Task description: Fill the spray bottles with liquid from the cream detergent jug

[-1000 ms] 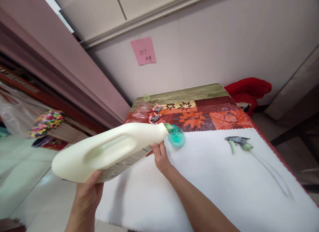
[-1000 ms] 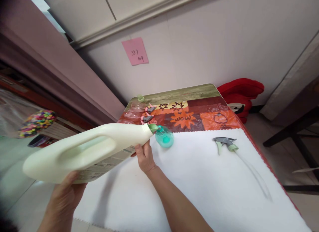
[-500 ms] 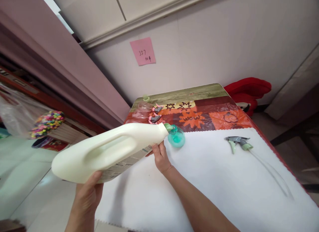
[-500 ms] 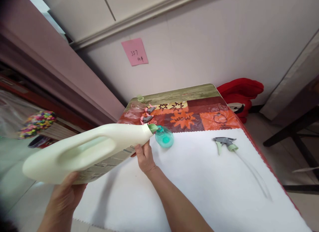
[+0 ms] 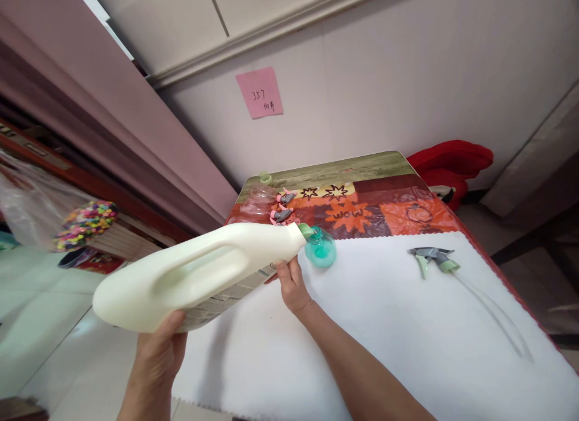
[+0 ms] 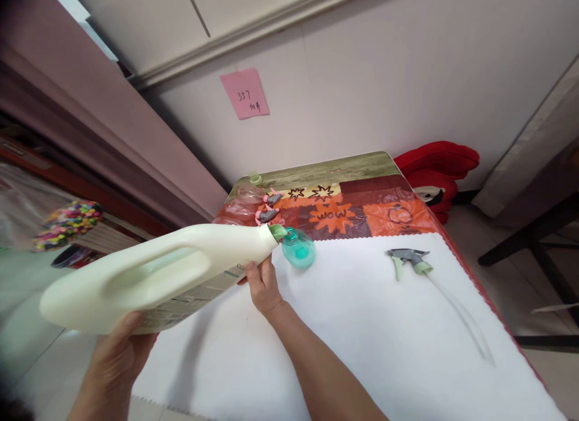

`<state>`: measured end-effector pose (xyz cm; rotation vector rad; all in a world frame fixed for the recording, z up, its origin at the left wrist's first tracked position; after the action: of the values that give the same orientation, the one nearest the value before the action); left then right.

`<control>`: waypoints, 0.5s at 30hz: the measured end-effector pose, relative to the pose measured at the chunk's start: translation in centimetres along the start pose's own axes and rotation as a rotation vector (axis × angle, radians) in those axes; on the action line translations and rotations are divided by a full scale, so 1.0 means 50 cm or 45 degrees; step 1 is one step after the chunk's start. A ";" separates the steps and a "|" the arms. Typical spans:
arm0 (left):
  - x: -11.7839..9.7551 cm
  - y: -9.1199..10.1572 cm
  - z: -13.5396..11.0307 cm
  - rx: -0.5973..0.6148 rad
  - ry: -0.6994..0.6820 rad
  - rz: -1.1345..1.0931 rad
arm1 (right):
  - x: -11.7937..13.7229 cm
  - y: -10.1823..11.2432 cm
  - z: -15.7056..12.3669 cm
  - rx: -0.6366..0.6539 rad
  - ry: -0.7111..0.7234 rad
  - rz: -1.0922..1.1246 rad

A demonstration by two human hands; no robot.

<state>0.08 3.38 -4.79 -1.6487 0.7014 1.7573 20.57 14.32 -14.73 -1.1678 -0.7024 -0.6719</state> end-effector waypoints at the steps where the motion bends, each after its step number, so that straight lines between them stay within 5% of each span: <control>1: -0.001 -0.002 0.000 0.010 -0.002 -0.004 | 0.000 0.000 0.000 0.001 0.000 0.003; 15: 0.006 0.006 0.005 0.016 -0.006 -0.028 | -0.002 0.000 -0.002 0.005 0.001 -0.009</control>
<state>-0.30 3.40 -5.09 -1.6377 0.6886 1.7374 20.53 14.23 -14.82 -1.1621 -0.7067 -0.6768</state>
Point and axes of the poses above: each hand's wrist, its own z-axis towards the middle knuckle, its own y-axis out of the back of the hand, x = y × z, the point moved 7 cm from there along z, towards the middle knuckle, and after that the axes turned 1 degree about y, right-handed, at the moved point
